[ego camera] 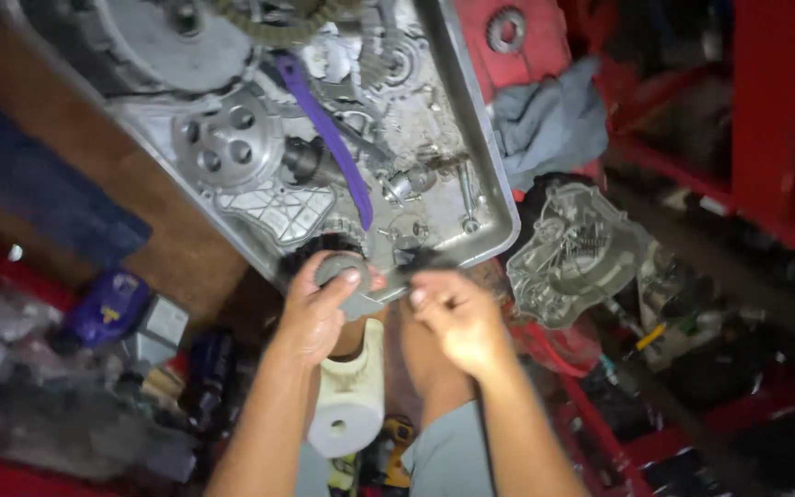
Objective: Cleaning and inspecting motorcycle engine gears and components using a brush and solvent tray.
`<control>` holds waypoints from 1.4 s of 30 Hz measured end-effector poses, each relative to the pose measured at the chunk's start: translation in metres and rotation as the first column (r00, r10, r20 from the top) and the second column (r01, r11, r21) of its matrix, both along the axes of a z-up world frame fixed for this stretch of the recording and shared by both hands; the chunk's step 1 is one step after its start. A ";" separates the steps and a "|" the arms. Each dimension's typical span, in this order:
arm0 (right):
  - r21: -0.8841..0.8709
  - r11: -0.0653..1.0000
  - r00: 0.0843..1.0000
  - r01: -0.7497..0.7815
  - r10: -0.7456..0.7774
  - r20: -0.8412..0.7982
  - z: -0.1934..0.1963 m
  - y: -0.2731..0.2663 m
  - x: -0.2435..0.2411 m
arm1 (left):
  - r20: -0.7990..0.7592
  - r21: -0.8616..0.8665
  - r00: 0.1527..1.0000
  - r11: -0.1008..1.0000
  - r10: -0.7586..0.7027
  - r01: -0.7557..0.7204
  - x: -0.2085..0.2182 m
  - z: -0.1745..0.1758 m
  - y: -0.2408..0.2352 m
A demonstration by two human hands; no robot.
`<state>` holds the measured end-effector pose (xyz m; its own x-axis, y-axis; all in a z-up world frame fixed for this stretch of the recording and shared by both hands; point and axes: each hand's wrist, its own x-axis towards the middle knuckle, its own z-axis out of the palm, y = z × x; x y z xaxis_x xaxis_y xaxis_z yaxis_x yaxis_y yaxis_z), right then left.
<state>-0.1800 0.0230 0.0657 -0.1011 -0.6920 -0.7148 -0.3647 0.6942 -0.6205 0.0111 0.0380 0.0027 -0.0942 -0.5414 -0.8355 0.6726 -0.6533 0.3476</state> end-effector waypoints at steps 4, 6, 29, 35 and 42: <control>0.088 0.995 0.953 0.041 -0.013 -0.304 -0.020 -0.008 -0.027 | 0.017 -0.081 1.000 0.997 -0.001 0.002 0.025 -0.011 -0.005; 0.014 1.000 0.938 0.005 0.000 -0.347 -0.037 -0.031 -0.029 | 0.005 -0.125 1.000 0.992 -0.005 0.005 0.036 -0.017 -0.023; -0.016 0.643 0.504 -0.765 0.584 -0.637 -0.104 -0.010 -0.040 | 0.034 -0.456 0.999 0.889 -0.016 0.030 0.055 -0.017 -0.065; -0.043 0.568 0.448 -0.822 0.596 -0.667 -0.112 -0.010 -0.028 | 0.074 -0.377 0.993 0.925 0.088 -0.054 0.057 -0.016 -0.056; -0.306 0.680 0.697 -0.667 0.424 -0.578 -0.102 -0.016 -0.043 | -0.007 -0.361 0.999 0.932 0.036 -0.036 0.059 -0.007 -0.052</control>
